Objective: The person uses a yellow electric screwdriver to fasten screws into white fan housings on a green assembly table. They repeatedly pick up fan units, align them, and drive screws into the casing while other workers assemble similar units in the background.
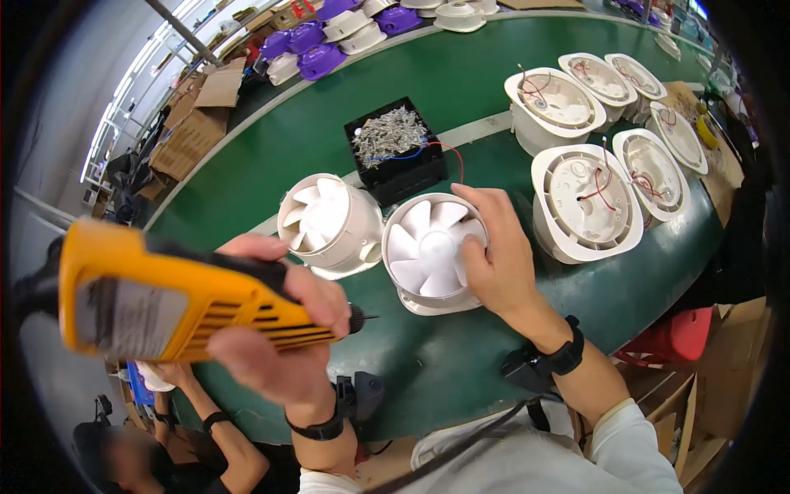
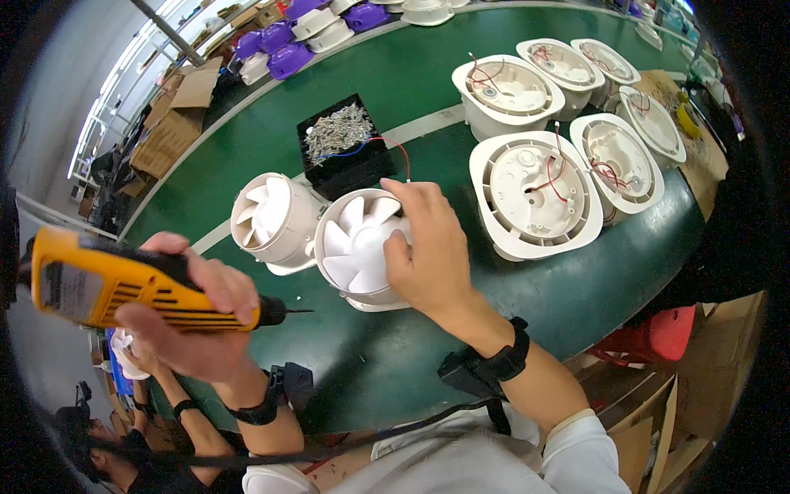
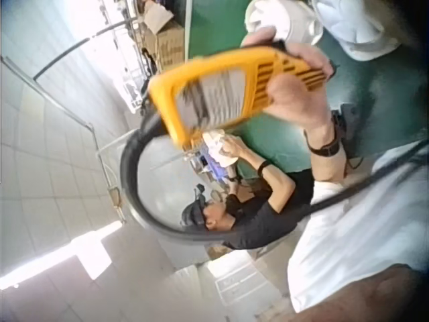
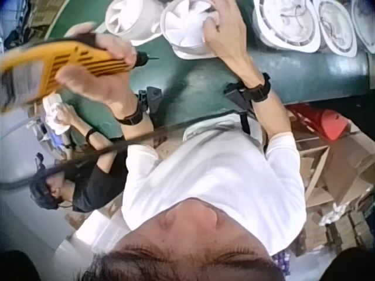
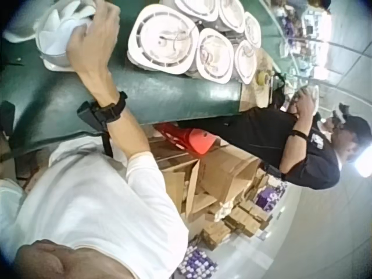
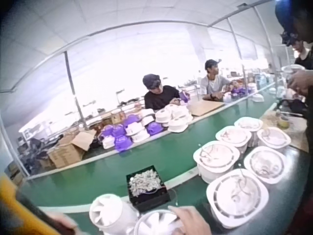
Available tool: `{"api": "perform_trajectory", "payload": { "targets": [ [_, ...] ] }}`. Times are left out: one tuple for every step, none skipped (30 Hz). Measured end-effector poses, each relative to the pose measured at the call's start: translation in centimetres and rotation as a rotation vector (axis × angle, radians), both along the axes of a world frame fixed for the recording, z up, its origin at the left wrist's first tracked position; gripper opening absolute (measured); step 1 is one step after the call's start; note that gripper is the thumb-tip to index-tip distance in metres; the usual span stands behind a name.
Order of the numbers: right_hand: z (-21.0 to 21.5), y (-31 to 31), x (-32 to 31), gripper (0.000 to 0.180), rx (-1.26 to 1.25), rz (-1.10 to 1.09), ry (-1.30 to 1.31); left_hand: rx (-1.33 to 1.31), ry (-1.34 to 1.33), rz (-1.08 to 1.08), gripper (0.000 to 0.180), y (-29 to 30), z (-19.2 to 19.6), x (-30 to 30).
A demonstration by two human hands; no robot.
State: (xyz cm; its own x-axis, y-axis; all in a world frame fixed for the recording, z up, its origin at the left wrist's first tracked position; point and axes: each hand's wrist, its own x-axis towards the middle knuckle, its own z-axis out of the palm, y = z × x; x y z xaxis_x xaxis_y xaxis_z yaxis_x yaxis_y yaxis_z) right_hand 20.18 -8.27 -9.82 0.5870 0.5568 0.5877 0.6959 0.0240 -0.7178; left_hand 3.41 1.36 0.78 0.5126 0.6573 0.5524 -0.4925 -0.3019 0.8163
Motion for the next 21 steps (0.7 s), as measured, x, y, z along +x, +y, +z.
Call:
{"api": "perform_trajectory", "payload": {
  "targets": [
    [-0.2,0.0,0.3,0.044,0.01,0.012,0.001,-0.028,0.016,-0.058,0.076,0.1,-0.2,0.1],
    [0.0,-0.1,0.4,0.042,0.0,0.04,0.052,-0.032,-0.004,-0.073,0.076,0.1,-0.3,0.3],
    [0.3,-0.1,0.4,0.04,-0.011,0.068,0.104,-0.036,-0.024,-0.089,0.076,0.1,-0.5,0.5],
    [0.4,-0.2,0.4,0.039,-0.026,0.09,0.159,-0.044,-0.041,-0.111,0.076,-0.1,-0.7,0.7],
    [0.2,0.0,0.6,0.034,0.014,0.094,0.154,-0.048,-0.061,-0.111,0.075,-0.2,-0.8,0.9],
    [0.0,0.1,0.7,0.034,0.016,0.095,0.163,-0.049,-0.07,-0.114,0.075,-0.1,-1.0,0.9],
    [-0.2,0.2,0.8,0.034,0.017,0.094,0.171,-0.052,-0.08,-0.119,0.074,0.2,-1.3,1.0],
    [-0.4,0.3,0.9,0.034,0.017,0.094,0.178,-0.054,-0.09,-0.123,0.074,0.4,-1.6,1.0],
    [-0.5,0.3,1.0,0.034,0.021,0.09,0.178,-0.054,-0.081,-0.111,0.074,0.5,-1.8,1.1],
    [-0.6,0.3,1.0,0.034,0.026,0.09,0.179,-0.05,-0.069,-0.096,0.074,0.6,-2.0,1.2],
    [-0.7,0.3,1.0,0.034,0.032,0.089,0.18,-0.047,-0.058,-0.081,0.074,0.6,-2.0,1.3],
    [-0.6,0.3,1.0,0.034,0.034,0.091,0.185,-0.043,-0.056,-0.074,0.073,0.6,-2.0,1.4],
    [-0.5,0.3,0.9,0.035,0.036,0.092,0.195,-0.039,-0.049,-0.067,0.073,0.5,-2.0,1.4],
    [-0.5,0.2,0.9,0.035,0.038,0.093,0.204,-0.036,-0.042,-0.061,0.073,0.4,-2.1,1.5],
    [-0.5,0.2,1.0,0.035,0.04,0.096,0.201,-0.044,-0.059,-0.076,0.074,0.4,-2.0,1.5],
    [-0.4,0.1,1.0,0.035,0.041,0.095,0.2,-0.054,-0.076,-0.096,0.074,0.4,-2.0,1.5],
    [-0.5,0.0,1.1,0.035,0.042,0.093,0.198,-0.064,-0.092,-0.117,0.074,0.4,-2.0,1.6],
    [-0.5,-0.1,1.2,0.036,0.045,0.087,0.199,-0.053,-0.082,-0.103,0.074,0.2,-2.0,1.8],
    [-0.4,0.2,0.9,0.036,0.048,0.102,0.203,-0.039,-0.072,-0.069,0.075,0.0,-1.6,1.4],
    [-0.2,0.5,0.5,0.036,0.052,0.118,0.207,-0.024,-0.06,-0.034,0.075,-0.2,-1.1,0.9],
    [-0.1,0.8,0.2,0.036,0.053,0.138,0.217,-0.173,0.021,0.028,0.087,-0.8,-0.2,0.0]
  ]
}}
